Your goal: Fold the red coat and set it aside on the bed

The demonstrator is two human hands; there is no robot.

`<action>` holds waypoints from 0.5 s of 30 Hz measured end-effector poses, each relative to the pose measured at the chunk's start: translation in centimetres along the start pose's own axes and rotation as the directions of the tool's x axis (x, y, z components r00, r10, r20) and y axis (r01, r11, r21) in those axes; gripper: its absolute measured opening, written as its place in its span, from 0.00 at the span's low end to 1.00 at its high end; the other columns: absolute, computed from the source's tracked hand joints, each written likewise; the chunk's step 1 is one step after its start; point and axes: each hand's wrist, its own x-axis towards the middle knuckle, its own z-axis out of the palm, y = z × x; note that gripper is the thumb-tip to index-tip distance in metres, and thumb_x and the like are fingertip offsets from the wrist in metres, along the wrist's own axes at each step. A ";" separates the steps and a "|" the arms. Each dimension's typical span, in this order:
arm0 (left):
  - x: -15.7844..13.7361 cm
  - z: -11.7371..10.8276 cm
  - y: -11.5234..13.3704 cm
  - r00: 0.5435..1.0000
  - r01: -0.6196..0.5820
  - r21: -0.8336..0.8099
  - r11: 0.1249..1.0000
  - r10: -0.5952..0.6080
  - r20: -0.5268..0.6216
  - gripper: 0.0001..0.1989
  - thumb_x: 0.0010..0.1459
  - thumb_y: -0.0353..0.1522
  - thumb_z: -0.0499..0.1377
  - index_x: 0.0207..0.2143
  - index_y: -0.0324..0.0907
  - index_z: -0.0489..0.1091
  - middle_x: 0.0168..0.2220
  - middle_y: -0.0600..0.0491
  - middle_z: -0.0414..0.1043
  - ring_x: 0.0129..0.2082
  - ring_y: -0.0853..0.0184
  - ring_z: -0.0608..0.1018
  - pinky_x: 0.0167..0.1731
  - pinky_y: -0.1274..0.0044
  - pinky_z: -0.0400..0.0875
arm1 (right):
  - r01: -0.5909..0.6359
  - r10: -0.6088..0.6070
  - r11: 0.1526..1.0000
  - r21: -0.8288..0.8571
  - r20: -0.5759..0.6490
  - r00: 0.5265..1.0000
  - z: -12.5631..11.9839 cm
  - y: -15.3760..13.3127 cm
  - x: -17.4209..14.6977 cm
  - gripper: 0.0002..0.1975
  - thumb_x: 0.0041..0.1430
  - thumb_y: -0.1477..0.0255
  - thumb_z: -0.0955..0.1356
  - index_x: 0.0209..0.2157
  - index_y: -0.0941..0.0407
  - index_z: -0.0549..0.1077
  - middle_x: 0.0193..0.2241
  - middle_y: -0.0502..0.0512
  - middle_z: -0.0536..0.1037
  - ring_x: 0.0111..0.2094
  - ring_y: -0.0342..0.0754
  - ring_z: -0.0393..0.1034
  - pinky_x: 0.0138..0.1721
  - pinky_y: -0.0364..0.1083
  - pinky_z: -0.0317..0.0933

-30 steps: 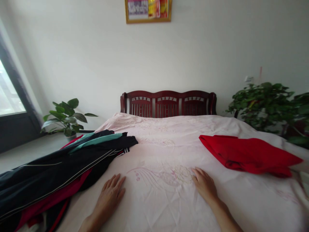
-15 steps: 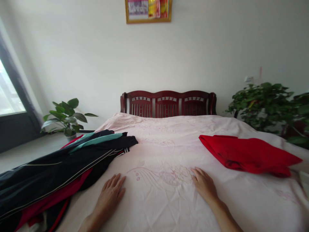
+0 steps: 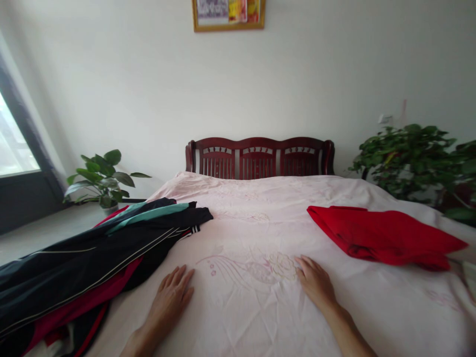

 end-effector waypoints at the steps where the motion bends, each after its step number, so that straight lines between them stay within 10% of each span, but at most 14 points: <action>1: 0.0 0.0 0.0 1.000 -0.004 0.000 1.000 0.004 0.000 0.25 0.64 0.37 0.50 0.62 0.44 0.65 0.65 0.46 0.62 0.66 0.55 0.62 0.64 0.61 0.57 | 0.000 0.000 1.000 0.002 0.001 1.000 0.0 0.0 0.0 0.22 0.63 0.72 0.59 0.54 0.57 0.74 0.56 0.61 0.73 0.57 0.53 0.67 0.58 0.51 0.59; 15: 0.0 0.7 -0.3 0.999 -0.010 -0.014 1.000 0.009 -0.036 0.24 0.64 0.36 0.50 0.61 0.45 0.66 0.65 0.46 0.63 0.65 0.55 0.63 0.63 0.61 0.58 | -0.008 0.008 1.000 0.001 0.010 1.000 -0.2 -0.2 0.0 0.22 0.62 0.72 0.59 0.54 0.56 0.74 0.56 0.61 0.73 0.57 0.53 0.67 0.58 0.51 0.60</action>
